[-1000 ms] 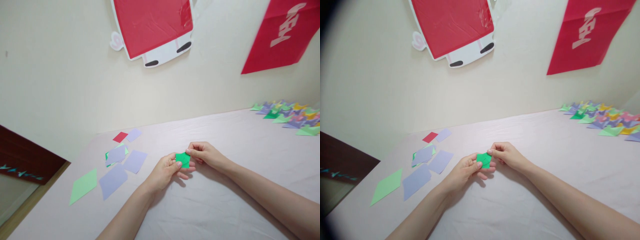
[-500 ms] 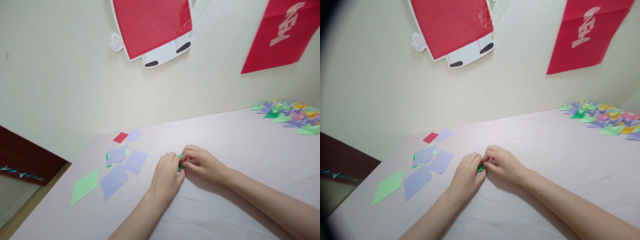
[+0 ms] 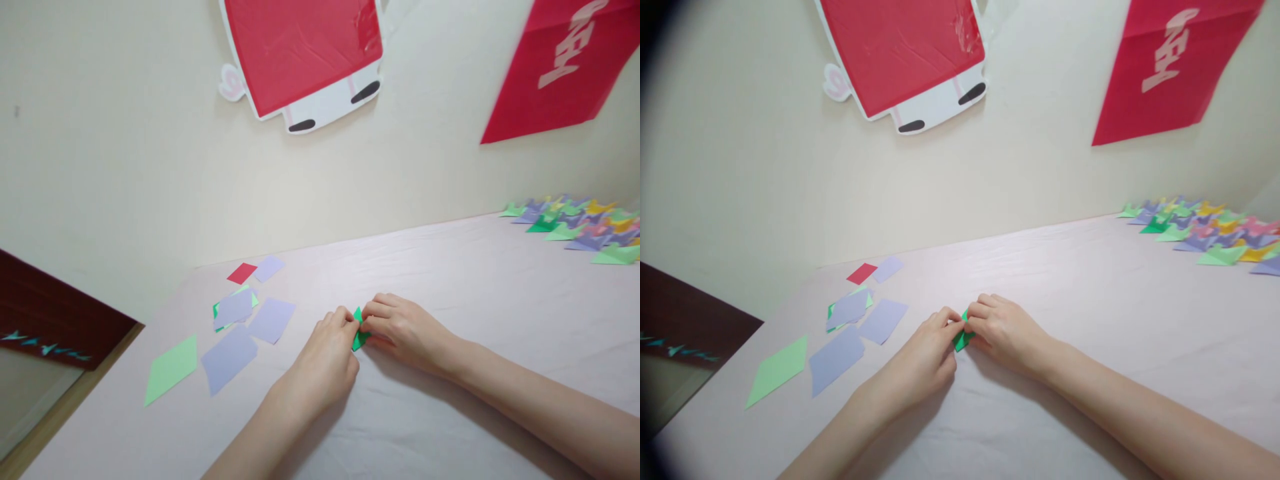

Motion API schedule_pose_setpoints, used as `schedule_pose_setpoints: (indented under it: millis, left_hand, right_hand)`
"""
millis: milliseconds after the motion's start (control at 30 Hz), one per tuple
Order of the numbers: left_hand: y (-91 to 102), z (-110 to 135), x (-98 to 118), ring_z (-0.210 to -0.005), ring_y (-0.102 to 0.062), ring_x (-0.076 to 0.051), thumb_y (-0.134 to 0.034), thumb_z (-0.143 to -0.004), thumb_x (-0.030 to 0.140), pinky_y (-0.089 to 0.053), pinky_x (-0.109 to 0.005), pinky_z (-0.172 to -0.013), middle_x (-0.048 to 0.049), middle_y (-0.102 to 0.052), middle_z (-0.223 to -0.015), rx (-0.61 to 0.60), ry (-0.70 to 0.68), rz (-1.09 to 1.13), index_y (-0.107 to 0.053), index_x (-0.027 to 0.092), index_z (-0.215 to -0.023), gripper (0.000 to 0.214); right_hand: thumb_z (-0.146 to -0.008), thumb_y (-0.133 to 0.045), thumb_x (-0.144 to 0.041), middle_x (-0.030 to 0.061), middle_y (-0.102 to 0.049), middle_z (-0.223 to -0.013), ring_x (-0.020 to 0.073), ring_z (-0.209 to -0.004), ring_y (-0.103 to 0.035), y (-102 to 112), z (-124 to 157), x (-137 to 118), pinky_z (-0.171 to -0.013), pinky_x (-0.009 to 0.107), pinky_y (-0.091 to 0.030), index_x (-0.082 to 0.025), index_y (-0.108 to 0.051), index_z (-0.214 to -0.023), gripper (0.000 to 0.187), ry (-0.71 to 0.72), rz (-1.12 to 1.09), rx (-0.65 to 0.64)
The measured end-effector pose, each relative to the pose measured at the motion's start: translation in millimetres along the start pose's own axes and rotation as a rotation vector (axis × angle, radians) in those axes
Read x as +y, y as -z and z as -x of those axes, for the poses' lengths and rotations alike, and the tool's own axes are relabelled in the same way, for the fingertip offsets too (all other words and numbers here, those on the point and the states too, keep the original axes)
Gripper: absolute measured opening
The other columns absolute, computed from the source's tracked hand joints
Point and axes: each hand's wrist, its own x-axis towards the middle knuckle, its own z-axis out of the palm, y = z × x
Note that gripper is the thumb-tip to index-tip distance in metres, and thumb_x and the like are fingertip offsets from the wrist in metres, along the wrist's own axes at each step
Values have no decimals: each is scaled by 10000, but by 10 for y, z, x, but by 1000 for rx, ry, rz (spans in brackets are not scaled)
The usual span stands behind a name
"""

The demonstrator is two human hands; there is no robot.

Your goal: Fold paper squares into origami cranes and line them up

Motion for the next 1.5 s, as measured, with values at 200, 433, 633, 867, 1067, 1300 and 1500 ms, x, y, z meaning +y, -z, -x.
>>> schedule_pose_setpoints:
  millis: [200, 433, 633, 867, 1067, 1300, 1500]
  left_hand:
    - [37, -39, 34, -980, -524, -235, -489, -801, 45, -443, -366, -879, -85, -574, -1006, -17, 42, -107, -628, 167, -871, 199]
    - [5, -60, -14, -888, -566, -183, -514, -855, 72, -462, -294, -814, -49, -579, -960, -13, 73, -2, -630, 173, -819, 157]
    - [-143, -54, -40, -897, -547, -212, -487, -880, 62, -463, -327, -797, -57, -590, -953, 128, 2, -152, -604, 167, -878, 157]
    - [-293, -111, -118, -855, -517, -227, -544, -892, 114, -445, -348, -749, -46, -592, -886, 276, -131, -232, -571, 175, -859, 74]
    - [-322, -161, -163, -819, -528, -198, -559, -892, 129, -425, -318, -735, -20, -584, -828, 365, -44, -41, -544, 191, -802, 110]
    - [-315, -177, -154, -827, -535, -183, -552, -871, 123, -401, -288, -724, -2, -585, -826, 367, 33, 109, -537, 204, -801, 108]
    - [-261, -178, -136, -788, -532, -173, -549, -834, 87, -382, -269, -694, 3, -580, -791, 317, 82, 180, -526, 199, -757, 138]
  right_hand:
    - [-867, -552, -88, 59, -656, -810, 201, -749, -521, -82, 24, -41, -678, 311, -409, -159, -633, -825, 115, 8, 74, 32]
    - [-843, -547, -79, 50, -623, -802, 201, -772, -507, -56, 34, -15, -699, 309, -408, -178, -579, -794, 114, -81, -3, -1]
    - [-806, -542, -27, 45, -607, -818, 193, -800, -509, 10, 35, 29, -724, 301, -428, -175, -594, -802, 156, -105, -205, -20]
    - [-829, -515, 5, 58, -629, -913, 205, -901, -512, 48, 54, 198, -821, 331, -434, -188, -650, -880, 241, -99, -326, 0]
    - [-883, -592, -134, 43, -631, -902, 202, -911, -514, -2, 42, 249, -821, 330, -427, -206, -672, -829, 121, -191, -391, 12]
    - [-854, -640, -150, 32, -635, -855, 199, -877, -516, -10, -34, 225, -815, 337, -412, -196, -666, -787, 85, -276, -416, -11]
    - [-782, -711, -128, 27, -629, -838, 202, -876, -513, -12, -105, 176, -800, 321, -393, -185, -676, -768, 69, -359, -388, -51]
